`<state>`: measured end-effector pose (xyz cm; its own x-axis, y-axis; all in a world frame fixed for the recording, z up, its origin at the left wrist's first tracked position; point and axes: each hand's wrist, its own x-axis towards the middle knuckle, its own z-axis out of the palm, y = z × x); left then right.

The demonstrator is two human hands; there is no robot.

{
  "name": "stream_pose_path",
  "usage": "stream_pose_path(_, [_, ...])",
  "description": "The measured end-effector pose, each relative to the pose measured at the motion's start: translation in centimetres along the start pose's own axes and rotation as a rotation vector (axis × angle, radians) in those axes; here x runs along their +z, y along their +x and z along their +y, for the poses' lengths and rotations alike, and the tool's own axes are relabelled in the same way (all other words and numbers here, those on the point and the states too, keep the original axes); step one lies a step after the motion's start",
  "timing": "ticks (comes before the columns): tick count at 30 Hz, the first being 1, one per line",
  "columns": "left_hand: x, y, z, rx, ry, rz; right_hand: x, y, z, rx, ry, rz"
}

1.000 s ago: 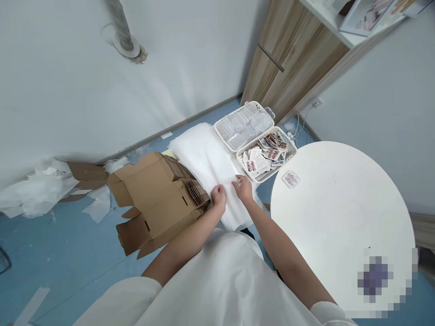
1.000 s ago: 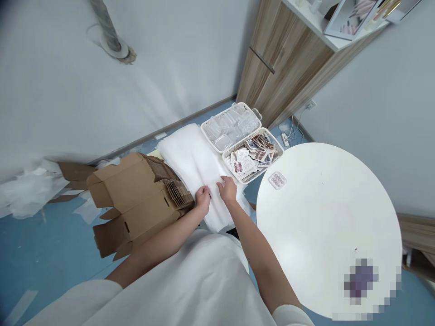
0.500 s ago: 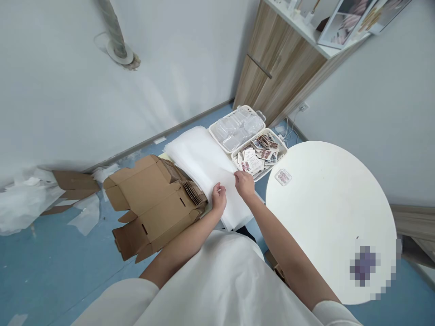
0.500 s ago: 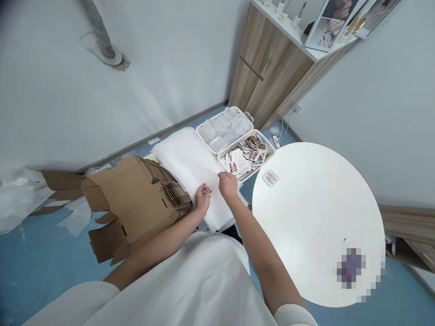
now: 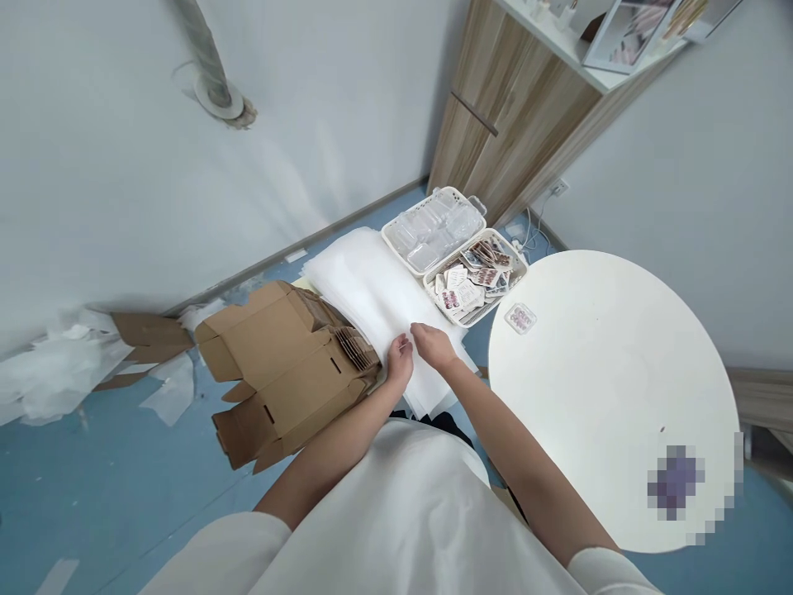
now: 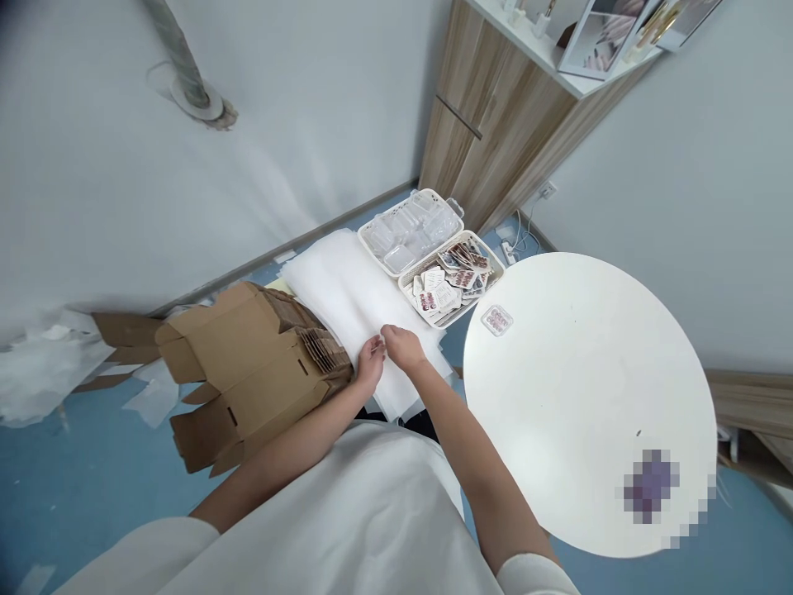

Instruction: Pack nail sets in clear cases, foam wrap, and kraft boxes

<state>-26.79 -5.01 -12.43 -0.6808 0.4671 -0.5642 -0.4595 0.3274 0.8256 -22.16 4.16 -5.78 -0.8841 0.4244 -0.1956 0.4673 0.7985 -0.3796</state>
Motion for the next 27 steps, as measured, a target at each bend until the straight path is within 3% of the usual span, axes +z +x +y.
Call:
stream_pose_path(4, [0.1,-0.2,-0.1,0.054,0.027,-0.028,-0.8,-0.5,0.9,0.248,0.118,0.126])
stream_pose_path(9, [1.0,-1.0,0.8,0.129,0.104,-0.011,-3.3,-2.2,3.0,0.211,0.053,0.155])
stream_pose_path(15, [3.5,-2.8,1.6,0.189,0.193,-0.008,-5.7,-5.5,5.3,0.134,-0.016,0.142])
stream_pose_path(21, [6.6,-5.4,1.4,0.239,0.362,-0.052,-7.1,-11.5,8.8,0.281,0.172,0.413])
stream_pose_path(27, [11.3,-9.0,-0.1,0.194,0.449,-0.256,-6.2,-20.2,13.2,0.525,0.403,0.704])
